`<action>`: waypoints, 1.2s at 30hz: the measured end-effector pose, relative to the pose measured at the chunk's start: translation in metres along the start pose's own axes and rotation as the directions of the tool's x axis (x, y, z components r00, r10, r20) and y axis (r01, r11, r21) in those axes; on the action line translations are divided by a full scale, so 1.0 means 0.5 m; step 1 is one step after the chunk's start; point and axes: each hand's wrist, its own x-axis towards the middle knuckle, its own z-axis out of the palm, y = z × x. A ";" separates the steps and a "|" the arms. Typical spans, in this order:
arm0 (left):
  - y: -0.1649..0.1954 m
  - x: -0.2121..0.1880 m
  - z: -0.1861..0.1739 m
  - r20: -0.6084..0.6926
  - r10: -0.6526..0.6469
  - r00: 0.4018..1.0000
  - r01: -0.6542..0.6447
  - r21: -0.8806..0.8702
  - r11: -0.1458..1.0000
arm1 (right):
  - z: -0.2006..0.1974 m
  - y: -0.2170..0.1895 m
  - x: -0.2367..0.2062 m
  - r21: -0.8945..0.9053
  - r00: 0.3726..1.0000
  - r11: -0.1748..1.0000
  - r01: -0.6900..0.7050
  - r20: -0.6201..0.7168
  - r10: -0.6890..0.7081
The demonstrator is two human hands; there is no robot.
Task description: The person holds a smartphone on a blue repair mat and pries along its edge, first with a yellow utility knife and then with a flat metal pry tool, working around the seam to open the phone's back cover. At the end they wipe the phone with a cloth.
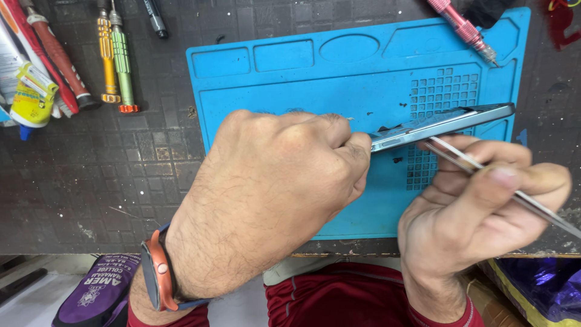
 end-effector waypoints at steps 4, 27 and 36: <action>0.000 0.001 0.003 0.018 -0.006 1.000 0.006 -0.003 1.000 | 0.005 0.001 -0.017 -0.027 1.000 0.999 -0.023 0.017 0.023; 0.005 -0.001 0.005 0.018 -0.018 1.000 0.018 -0.007 1.000 | -0.019 0.011 0.012 0.034 0.999 0.999 0.037 -0.040 -0.036; 0.006 0.000 0.005 0.015 -0.017 1.000 0.017 0.002 1.000 | -0.020 0.012 0.012 0.025 0.999 0.999 0.030 -0.045 -0.029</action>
